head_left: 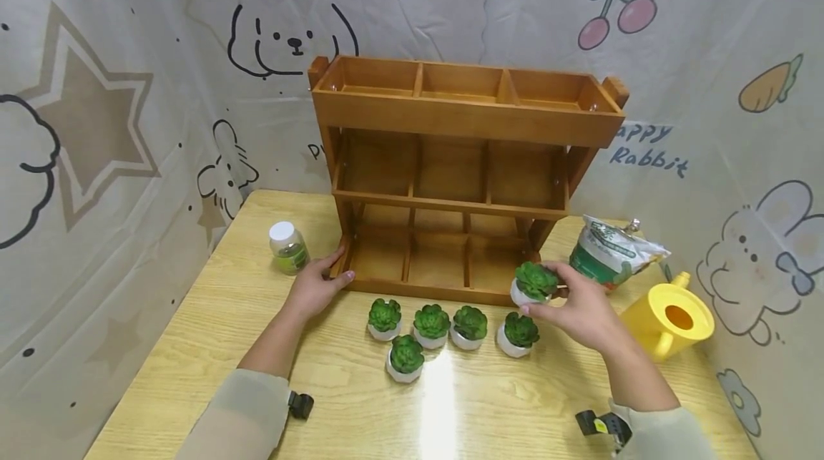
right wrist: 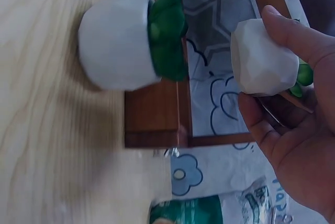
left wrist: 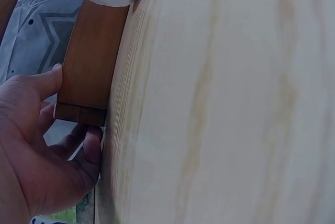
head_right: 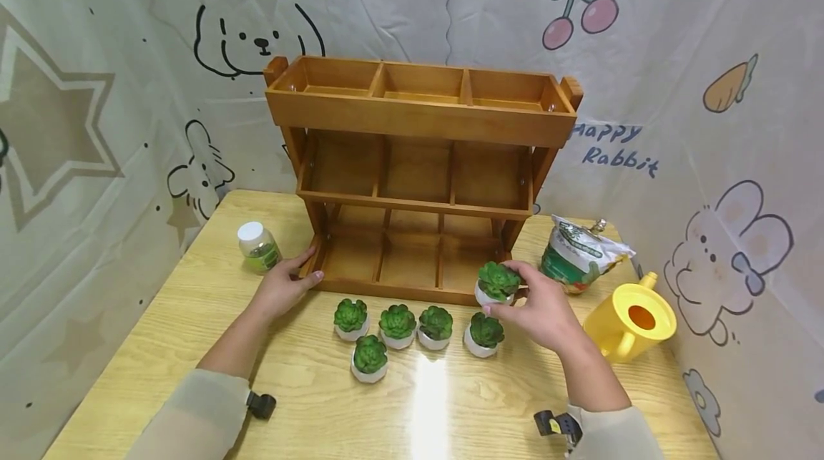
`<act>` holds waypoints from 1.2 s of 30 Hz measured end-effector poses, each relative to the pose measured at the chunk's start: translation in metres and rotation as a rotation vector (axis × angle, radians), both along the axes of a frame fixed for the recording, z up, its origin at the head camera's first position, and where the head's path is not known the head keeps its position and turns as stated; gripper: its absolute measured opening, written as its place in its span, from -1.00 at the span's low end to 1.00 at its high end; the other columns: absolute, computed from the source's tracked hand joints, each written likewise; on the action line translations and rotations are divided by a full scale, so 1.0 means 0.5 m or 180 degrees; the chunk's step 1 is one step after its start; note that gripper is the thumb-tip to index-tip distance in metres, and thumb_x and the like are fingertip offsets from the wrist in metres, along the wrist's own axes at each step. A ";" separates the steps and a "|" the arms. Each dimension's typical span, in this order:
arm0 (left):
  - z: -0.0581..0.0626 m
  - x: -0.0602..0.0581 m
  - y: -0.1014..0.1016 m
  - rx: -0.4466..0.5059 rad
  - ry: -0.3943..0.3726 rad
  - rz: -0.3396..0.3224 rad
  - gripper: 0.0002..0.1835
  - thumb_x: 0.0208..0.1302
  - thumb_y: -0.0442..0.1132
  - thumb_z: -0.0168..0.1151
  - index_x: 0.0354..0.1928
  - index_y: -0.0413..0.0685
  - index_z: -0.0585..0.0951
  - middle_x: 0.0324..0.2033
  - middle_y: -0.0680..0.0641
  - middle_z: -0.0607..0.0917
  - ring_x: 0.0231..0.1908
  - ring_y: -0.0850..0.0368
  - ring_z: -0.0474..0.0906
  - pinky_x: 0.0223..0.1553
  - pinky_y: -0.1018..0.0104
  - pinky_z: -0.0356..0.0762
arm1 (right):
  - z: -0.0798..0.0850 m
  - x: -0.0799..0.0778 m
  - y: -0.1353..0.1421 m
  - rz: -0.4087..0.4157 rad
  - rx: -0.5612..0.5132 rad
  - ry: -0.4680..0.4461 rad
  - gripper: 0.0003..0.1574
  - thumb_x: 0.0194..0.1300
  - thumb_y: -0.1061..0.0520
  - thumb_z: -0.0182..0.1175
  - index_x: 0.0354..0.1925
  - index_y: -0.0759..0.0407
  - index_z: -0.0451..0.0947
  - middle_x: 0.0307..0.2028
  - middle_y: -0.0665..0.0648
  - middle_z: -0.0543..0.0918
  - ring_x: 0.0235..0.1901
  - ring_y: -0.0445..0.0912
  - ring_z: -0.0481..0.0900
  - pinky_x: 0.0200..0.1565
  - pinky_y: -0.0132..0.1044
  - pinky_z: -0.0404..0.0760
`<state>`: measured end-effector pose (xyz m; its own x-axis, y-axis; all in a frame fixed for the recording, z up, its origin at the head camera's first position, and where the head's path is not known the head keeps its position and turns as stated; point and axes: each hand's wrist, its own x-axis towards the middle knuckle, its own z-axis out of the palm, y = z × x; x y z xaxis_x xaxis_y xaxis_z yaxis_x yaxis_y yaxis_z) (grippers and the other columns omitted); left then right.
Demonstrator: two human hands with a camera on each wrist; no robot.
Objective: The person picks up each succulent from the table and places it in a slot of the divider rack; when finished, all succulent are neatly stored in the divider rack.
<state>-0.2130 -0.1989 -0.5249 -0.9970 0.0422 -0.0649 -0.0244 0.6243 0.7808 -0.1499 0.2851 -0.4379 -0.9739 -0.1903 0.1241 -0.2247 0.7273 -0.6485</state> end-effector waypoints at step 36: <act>0.011 -0.002 -0.002 -0.0016 -0.0094 -0.0003 -0.22 0.40 0.13 0.35 0.57 0.14 0.33 0.36 -0.39 0.43 0.32 -0.37 0.40 0.33 -0.27 0.38 | 0.043 -0.070 -0.149 0.0352 -0.0256 0.0018 0.13 0.00 -0.32 0.63 0.43 0.00 0.44 0.03 0.06 0.69 -0.16 -0.02 0.66 -0.15 -0.09 0.67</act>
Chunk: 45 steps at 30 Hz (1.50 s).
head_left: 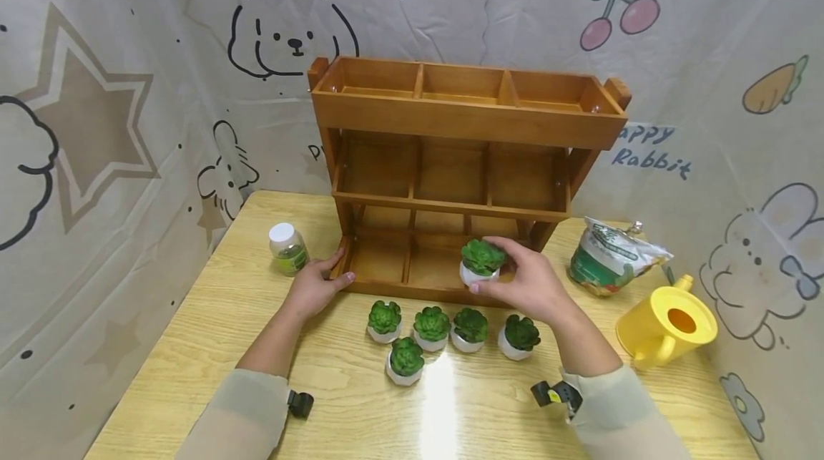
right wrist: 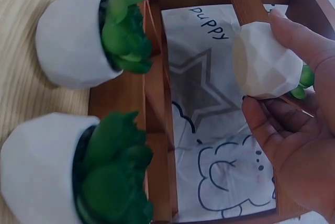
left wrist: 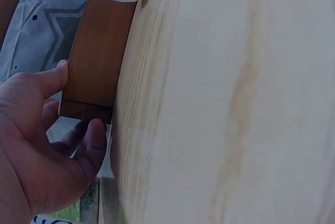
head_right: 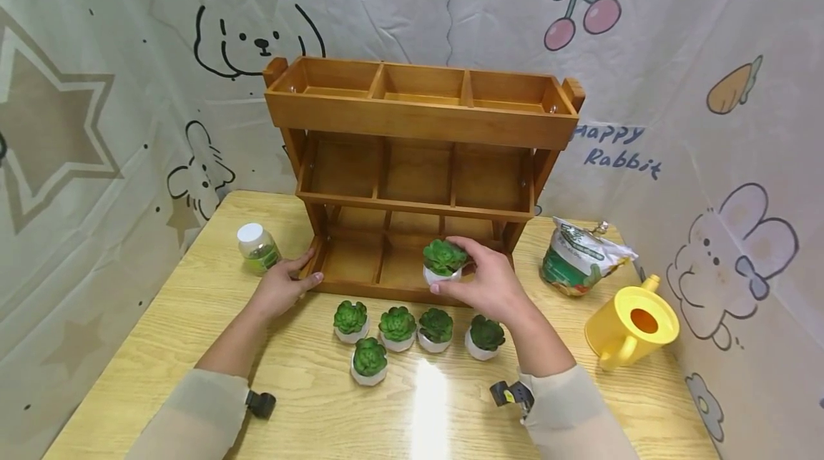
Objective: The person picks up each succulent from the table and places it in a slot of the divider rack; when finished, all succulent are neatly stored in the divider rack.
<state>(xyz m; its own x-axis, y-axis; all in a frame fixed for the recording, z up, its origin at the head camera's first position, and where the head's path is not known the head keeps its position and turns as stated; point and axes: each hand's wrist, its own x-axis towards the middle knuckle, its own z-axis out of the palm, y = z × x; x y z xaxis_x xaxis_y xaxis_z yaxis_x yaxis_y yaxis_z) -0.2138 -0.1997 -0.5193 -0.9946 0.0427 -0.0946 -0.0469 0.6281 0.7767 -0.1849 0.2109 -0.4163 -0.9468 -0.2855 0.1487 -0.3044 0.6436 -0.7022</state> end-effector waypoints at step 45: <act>0.001 -0.002 0.001 0.0106 -0.0077 0.0031 -0.22 0.39 0.12 0.37 0.56 0.15 0.34 0.39 -0.40 0.41 0.39 -0.35 0.32 0.39 -0.25 0.29 | 0.090 -0.081 -0.164 0.0654 -0.0289 0.0164 0.01 0.02 -0.19 0.66 0.38 -0.07 0.49 0.01 -0.07 0.69 -0.15 -0.13 0.73 -0.08 -0.11 0.72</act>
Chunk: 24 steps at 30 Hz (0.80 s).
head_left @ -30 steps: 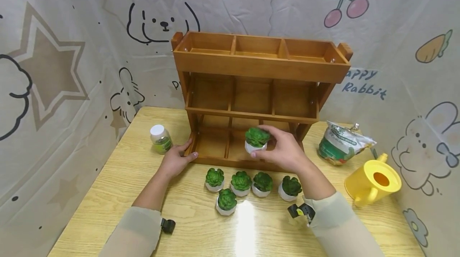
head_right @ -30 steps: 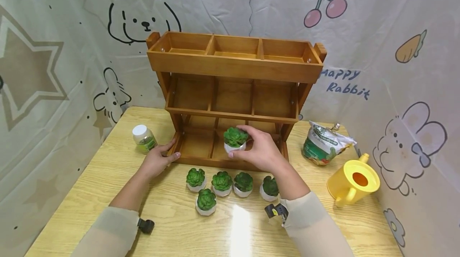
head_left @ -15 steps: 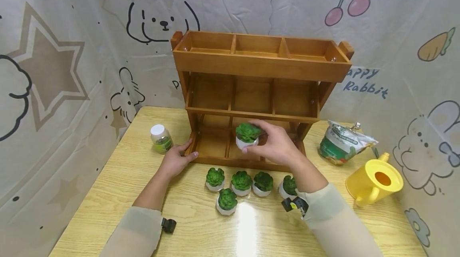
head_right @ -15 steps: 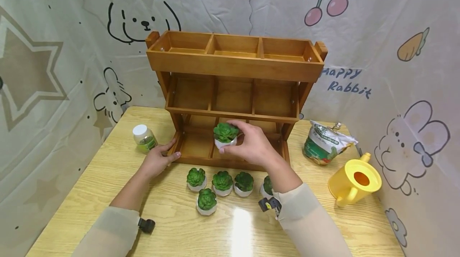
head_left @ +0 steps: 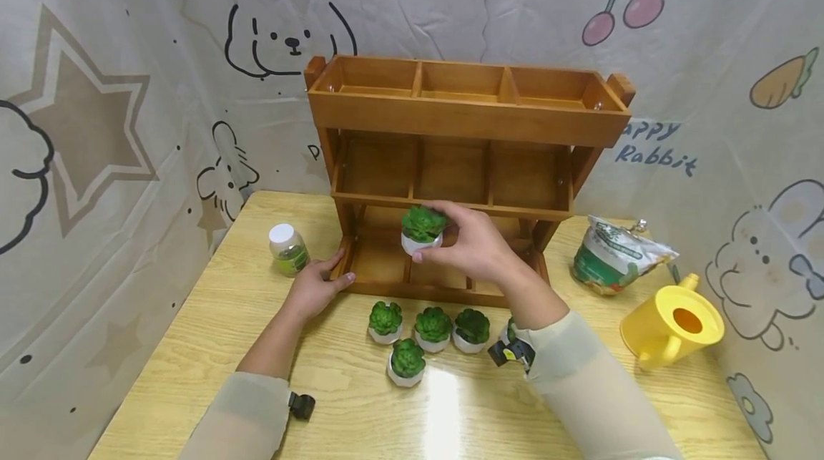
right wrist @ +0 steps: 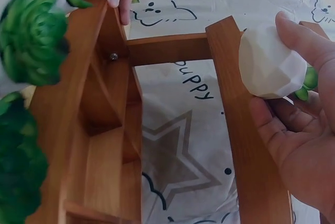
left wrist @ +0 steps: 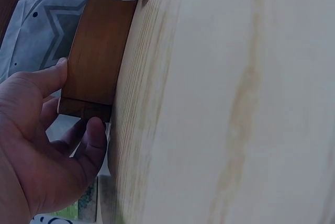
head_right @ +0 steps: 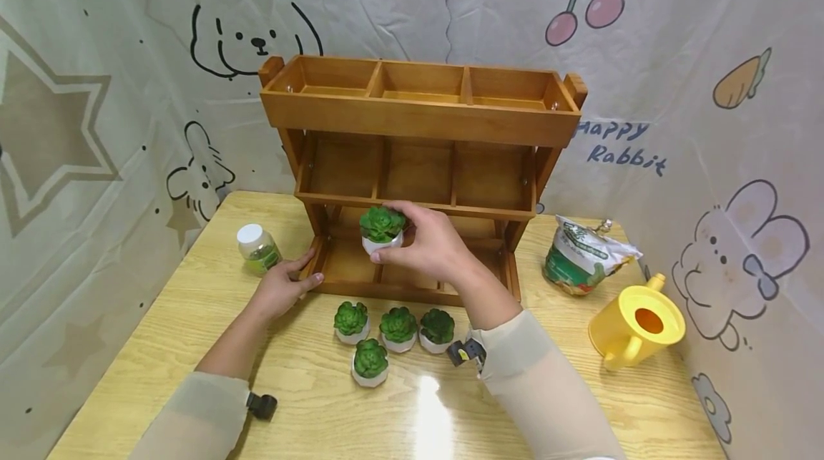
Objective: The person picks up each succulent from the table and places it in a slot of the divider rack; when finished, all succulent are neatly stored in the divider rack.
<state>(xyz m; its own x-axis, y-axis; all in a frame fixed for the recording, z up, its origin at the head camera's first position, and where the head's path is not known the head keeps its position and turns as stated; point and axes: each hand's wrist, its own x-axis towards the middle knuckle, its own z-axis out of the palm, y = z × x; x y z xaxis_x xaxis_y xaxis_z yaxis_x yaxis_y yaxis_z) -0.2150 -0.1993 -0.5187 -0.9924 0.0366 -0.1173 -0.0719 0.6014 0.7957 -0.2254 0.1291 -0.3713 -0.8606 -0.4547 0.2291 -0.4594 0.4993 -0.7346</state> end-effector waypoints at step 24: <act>-0.003 0.002 -0.002 0.0064 0.0020 0.0036 -0.22 0.37 0.11 0.38 0.56 0.14 0.36 0.38 -0.38 0.42 0.40 -0.31 0.30 0.43 -0.24 0.22 | 0.060 -0.057 -0.076 0.0112 0.0030 0.0054 0.02 0.06 -0.15 0.64 0.40 0.04 0.45 0.03 0.01 0.71 -0.07 -0.13 0.72 -0.02 -0.16 0.72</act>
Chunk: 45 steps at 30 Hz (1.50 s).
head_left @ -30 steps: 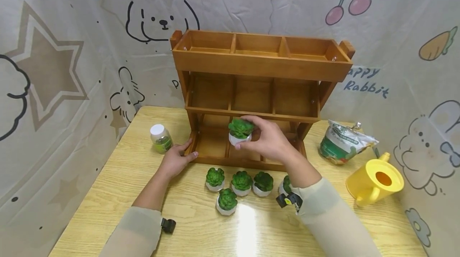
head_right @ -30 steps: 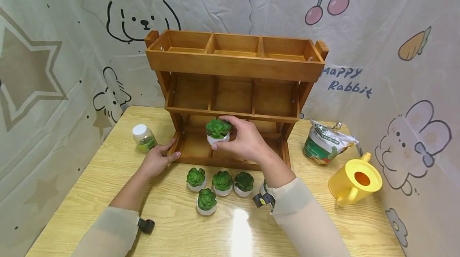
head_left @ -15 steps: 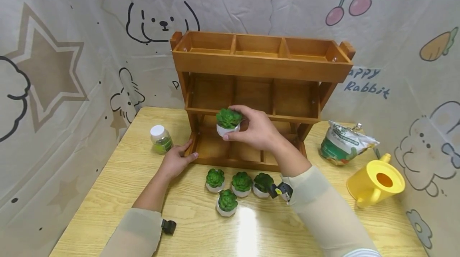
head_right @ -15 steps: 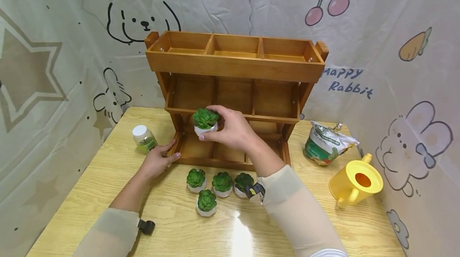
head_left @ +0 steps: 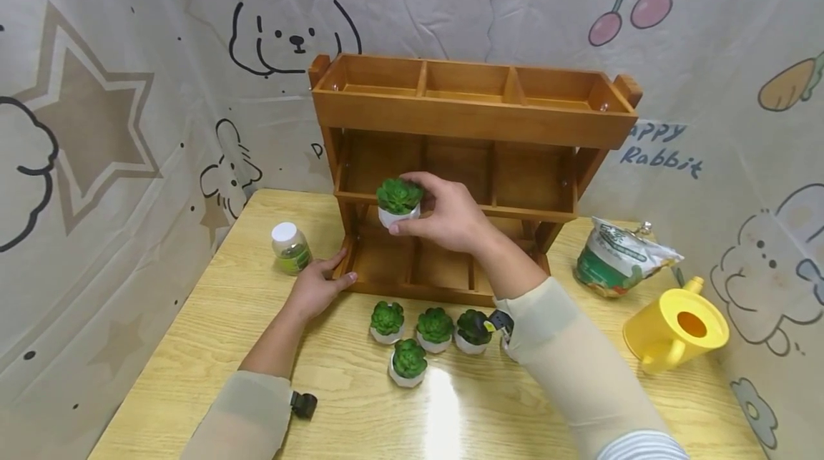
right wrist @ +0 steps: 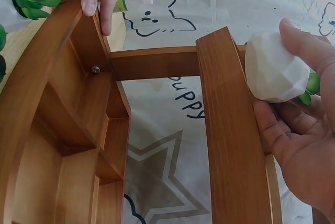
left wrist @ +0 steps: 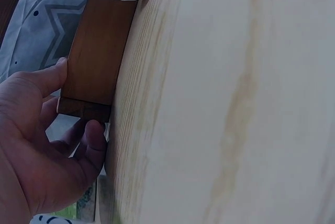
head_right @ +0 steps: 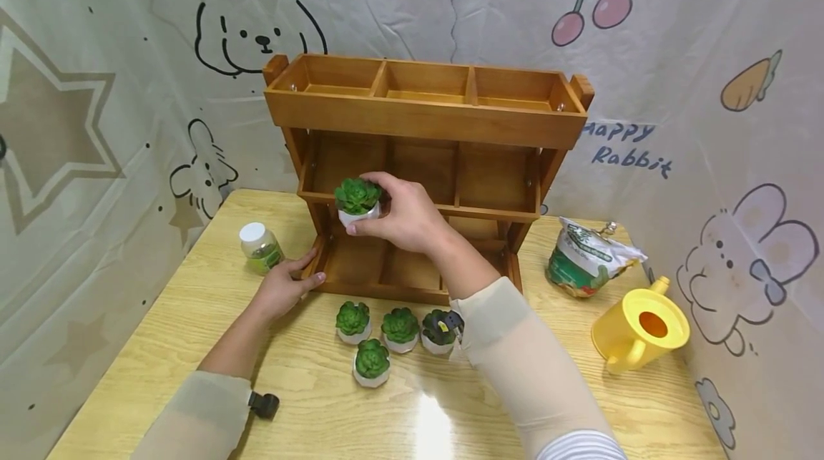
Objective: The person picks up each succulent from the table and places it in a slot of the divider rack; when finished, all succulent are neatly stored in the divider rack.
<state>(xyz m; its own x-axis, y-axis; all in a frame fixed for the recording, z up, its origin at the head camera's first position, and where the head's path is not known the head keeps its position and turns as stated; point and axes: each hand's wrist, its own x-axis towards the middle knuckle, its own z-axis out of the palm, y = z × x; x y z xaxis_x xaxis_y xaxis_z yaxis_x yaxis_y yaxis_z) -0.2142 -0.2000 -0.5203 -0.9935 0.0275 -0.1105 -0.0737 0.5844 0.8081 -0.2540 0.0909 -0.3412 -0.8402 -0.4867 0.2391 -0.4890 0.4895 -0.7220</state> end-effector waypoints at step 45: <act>0.002 0.004 0.002 0.0090 0.0064 0.0014 -0.24 0.37 0.09 0.40 0.54 0.12 0.39 0.38 -0.38 0.42 0.39 -0.28 0.31 0.42 -0.22 0.25 | 0.008 -0.075 -0.099 -0.0534 0.0021 0.0166 0.01 0.19 -0.13 0.56 0.47 0.04 0.35 0.19 0.14 0.62 0.14 -0.01 0.59 0.19 -0.07 0.59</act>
<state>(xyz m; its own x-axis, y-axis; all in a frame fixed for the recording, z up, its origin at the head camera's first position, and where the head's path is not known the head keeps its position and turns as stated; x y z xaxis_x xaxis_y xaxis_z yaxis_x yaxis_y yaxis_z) -0.2123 -0.1989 -0.5194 -0.9956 0.0260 -0.0896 -0.0596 0.5612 0.8256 -0.2914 0.0412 -0.3373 -0.8963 -0.3425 0.2818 -0.4368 0.5721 -0.6942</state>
